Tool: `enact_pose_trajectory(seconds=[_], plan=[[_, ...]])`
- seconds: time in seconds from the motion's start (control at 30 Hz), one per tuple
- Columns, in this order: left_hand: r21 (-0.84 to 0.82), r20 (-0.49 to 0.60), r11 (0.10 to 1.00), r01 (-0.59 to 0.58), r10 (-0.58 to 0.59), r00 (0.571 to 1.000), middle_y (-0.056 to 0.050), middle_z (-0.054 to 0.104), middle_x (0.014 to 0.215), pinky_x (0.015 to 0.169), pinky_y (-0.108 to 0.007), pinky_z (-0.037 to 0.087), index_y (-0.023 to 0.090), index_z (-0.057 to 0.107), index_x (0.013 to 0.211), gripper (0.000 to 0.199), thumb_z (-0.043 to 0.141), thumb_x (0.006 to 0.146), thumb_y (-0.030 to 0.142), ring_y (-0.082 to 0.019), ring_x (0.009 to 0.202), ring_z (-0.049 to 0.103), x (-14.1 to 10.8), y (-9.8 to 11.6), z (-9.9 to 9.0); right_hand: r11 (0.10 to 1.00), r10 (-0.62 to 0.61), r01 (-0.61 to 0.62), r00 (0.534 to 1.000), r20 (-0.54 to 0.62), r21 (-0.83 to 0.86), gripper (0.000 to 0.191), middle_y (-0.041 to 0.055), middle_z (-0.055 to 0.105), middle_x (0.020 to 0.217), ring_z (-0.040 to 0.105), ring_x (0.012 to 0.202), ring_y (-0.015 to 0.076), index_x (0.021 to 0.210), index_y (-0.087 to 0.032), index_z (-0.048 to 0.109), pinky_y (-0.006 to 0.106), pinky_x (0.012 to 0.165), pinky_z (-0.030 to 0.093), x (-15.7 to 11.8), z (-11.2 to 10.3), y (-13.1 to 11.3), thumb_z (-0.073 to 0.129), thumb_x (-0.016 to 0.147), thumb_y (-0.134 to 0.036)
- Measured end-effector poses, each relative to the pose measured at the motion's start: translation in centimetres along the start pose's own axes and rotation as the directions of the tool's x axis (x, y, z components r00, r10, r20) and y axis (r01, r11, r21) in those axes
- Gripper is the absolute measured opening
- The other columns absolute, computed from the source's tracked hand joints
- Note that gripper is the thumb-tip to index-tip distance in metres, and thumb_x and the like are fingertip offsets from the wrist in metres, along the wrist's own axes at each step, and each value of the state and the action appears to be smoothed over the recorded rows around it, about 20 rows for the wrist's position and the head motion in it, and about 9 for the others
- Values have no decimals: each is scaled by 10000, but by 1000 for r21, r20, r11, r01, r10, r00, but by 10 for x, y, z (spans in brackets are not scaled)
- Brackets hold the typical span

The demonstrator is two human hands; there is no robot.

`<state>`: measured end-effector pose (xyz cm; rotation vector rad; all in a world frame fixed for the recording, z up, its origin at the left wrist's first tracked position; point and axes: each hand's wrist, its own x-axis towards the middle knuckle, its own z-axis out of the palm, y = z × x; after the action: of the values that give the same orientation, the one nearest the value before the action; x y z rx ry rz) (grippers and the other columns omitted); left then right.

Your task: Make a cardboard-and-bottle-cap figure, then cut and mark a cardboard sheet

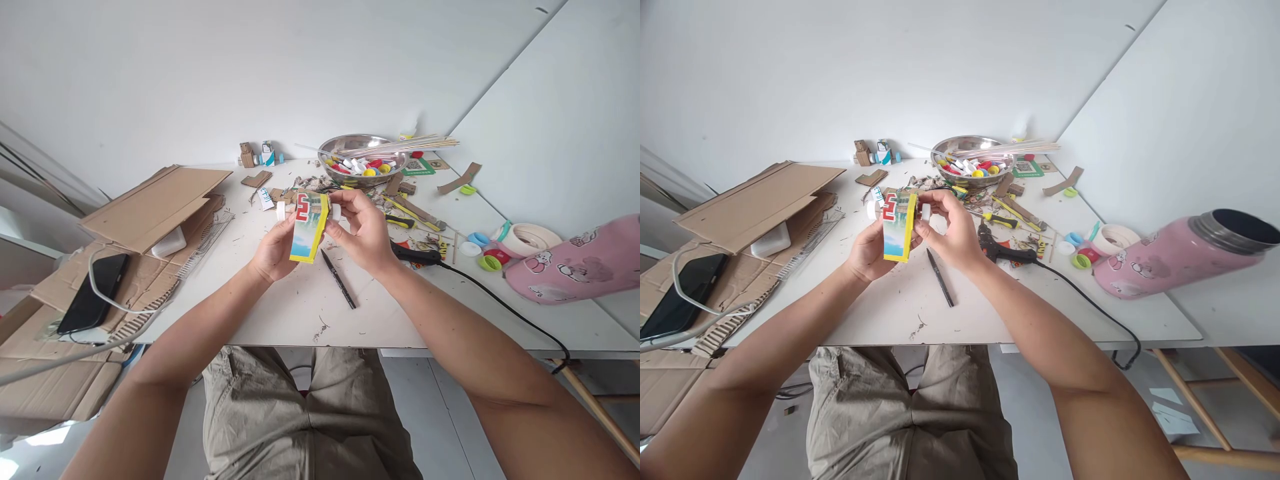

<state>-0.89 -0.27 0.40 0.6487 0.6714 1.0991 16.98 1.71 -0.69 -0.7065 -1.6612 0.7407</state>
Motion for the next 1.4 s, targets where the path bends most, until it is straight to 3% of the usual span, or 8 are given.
enact_pose_trajectory(seconds=[0.27,0.43,0.57,0.8,0.97,1.17,1.27,1.4], plan=[[102,39,985,-140,137,990,-38,821,895,981,-378,631,214,733,858,338,935,750,463,-305,1121,813,7,-2,-6,996,52,-47,996,-70,70,637,71,825,1204,797,1177,302,1141,-307,669,499,1088,656,0,2,2,906,769,-766],[204,153,941,-270,242,958,-50,818,879,927,-376,623,218,731,812,498,963,659,631,-316,1078,806,9,-4,-8,988,106,-96,991,-87,119,675,48,831,1113,817,1062,276,1072,-312,656,471,1005,691,0,1,0,905,711,-826],[311,185,904,-294,245,952,-52,828,942,906,-374,613,227,740,906,487,904,714,643,-301,1064,801,9,0,-10,987,113,-99,988,-104,126,705,37,831,1055,813,988,252,1043,-312,635,453,963,695,1,1,-1,886,688,-867],[481,242,763,-431,357,902,-91,839,1132,1040,-472,595,226,713,1178,512,747,782,547,-335,1165,780,13,17,-21,986,128,-115,986,-109,120,693,13,819,996,807,949,237,1003,-313,601,441,943,693,2,2,-1,930,668,-823],[612,421,493,-618,458,783,-154,766,1410,1119,-535,571,242,643,1449,738,695,902,735,-381,1358,703,16,23,-31,990,128,-123,989,-73,70,648,0,804,1001,806,963,242,1017,-319,581,461,988,682,2,3,-1,968,700,-731],[678,692,-36,-734,368,621,-221,606,1639,1170,-576,541,260,560,1619,1039,648,844,946,-443,1541,553,16,35,-44,991,123,-119,990,-69,58,647,0,792,987,813,1011,265,1016,-320,582,482,1010,682,0,3,-4,975,696,-722],[669,741,-260,-696,304,599,-244,551,1682,1229,-622,482,264,500,1676,1224,673,723,1013,-474,1584,491,12,45,-46,993,118,-116,991,-70,32,634,-3,790,969,801,965,261,1015,-325,589,501,1009,685,1,1,-4,976,698,-714],[631,758,-473,-615,204,620,-257,499,1726,1298,-644,383,263,431,1717,1241,743,737,957,-482,1586,493,4,50,-46,993,115,-114,990,-78,14,613,-14,784,953,792,928,248,1016,-319,586,494,993,686,2,-1,-2,976,715,-682]])
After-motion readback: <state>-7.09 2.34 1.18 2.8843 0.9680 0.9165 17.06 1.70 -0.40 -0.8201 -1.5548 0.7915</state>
